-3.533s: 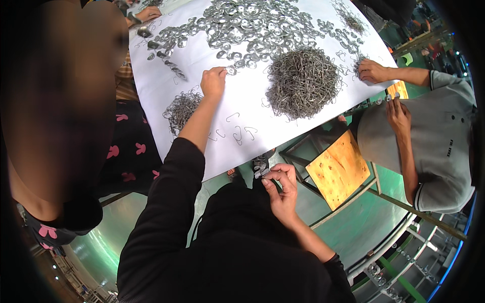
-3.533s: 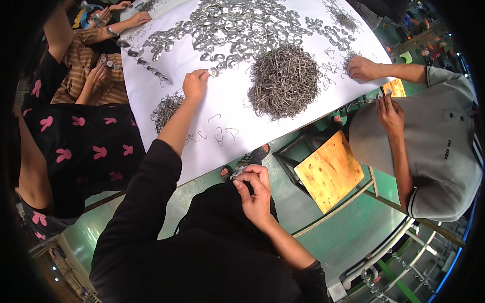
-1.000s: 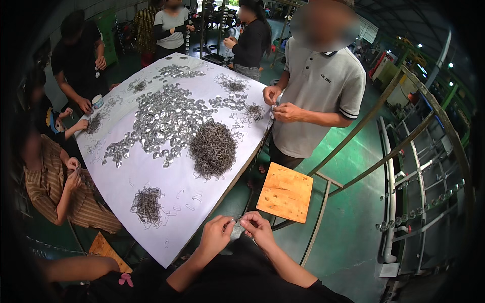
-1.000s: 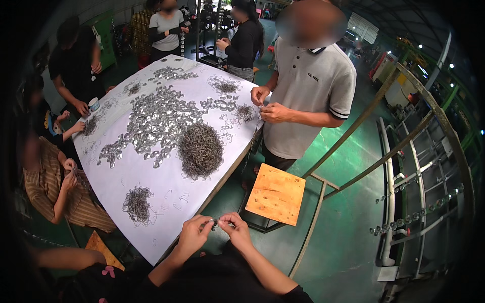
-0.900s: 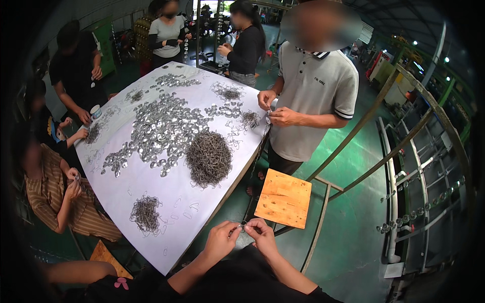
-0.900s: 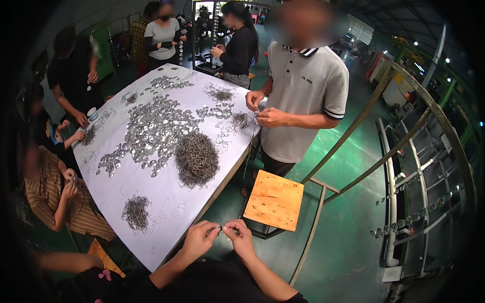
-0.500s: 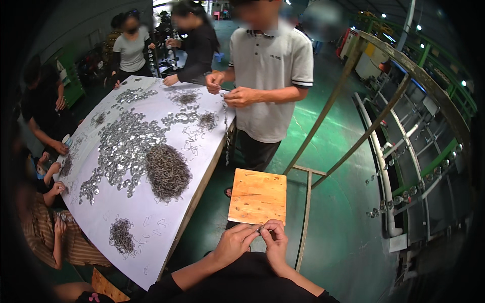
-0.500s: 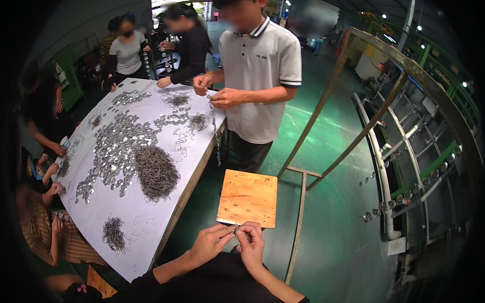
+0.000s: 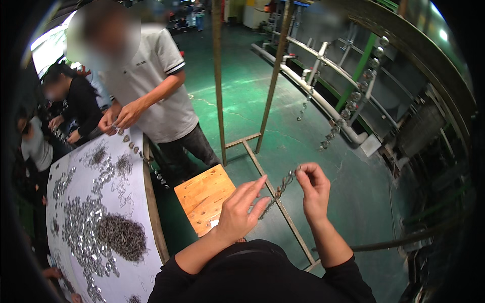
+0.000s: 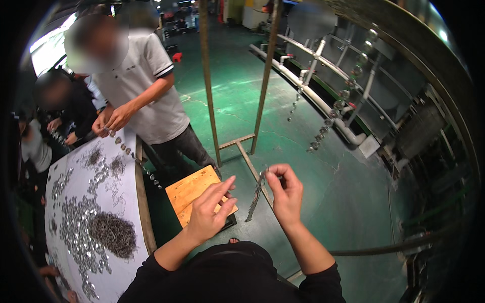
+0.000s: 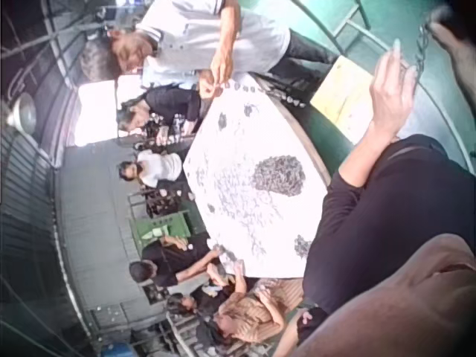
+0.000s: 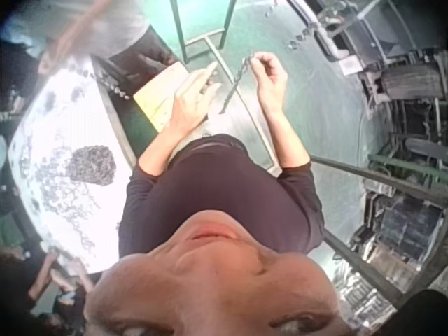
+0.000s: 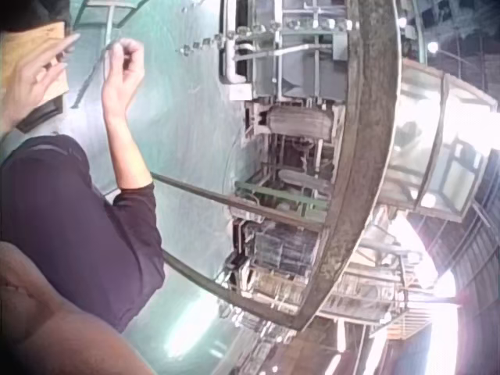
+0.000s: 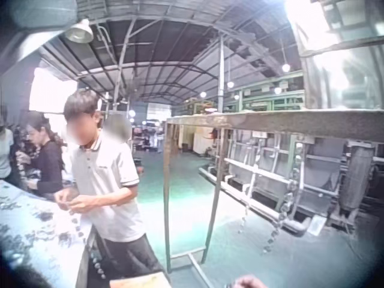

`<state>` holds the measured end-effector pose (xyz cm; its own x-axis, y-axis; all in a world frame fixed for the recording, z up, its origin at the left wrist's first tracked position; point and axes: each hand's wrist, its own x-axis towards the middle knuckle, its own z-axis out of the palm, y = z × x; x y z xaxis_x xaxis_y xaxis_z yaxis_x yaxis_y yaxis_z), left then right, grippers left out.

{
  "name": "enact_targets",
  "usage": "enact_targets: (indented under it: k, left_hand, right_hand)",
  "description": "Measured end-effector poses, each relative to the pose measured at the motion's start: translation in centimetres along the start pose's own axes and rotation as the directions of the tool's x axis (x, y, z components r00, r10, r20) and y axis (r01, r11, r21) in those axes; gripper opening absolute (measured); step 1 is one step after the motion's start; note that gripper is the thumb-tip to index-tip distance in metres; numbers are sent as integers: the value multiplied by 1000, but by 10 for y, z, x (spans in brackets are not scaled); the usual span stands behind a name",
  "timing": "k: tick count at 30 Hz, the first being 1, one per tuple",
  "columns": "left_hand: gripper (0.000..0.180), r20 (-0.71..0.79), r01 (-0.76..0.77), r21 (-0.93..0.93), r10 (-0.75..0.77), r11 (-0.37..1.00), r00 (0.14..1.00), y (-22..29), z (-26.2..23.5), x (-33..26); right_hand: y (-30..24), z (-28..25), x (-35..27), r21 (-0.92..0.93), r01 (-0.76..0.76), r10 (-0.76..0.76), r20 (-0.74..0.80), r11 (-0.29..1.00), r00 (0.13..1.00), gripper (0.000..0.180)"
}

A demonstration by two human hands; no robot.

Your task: The person picks small metal hooks and shiny discs from a table and threads them onto a chain by hand. The person then hangs the completed chain on a metal rack. Coworkers perform similar tasks at the same table.

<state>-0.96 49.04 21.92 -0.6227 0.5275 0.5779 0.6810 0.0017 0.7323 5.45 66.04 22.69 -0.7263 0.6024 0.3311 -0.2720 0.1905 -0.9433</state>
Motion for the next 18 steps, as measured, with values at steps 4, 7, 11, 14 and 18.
enact_targets:
  k: [4, 7, 11, 14, 18]
  left_hand:
    - [37, -9, 37, -20, -37, 999, 999, -14, -9, 11]
    - [33, -45, 41, 5, -40, 999, 998, -32, -18, 7]
    - [29, -61, 134, 16, -133, 991, 989, -48, -28, 5]
    - [28, -73, 187, 24, -185, 982, 980, -61, -31, 3]
    - [26, -92, 264, 40, -260, 964, 961, -73, -33, 4]
  right_hand:
    - [-27, -29, 72, -131, 156, -167, -82, 979, 983, 8]
    - [-57, -49, 118, -107, 253, -266, -124, 961, 956, 10]
    - [-93, -82, 175, -219, 294, -338, -199, 930, 920, 13]
    - [-117, -103, 213, -293, 336, -415, -276, 895, 867, 14]
    - [-141, -133, 265, -347, 360, -473, -332, 866, 816, 17]
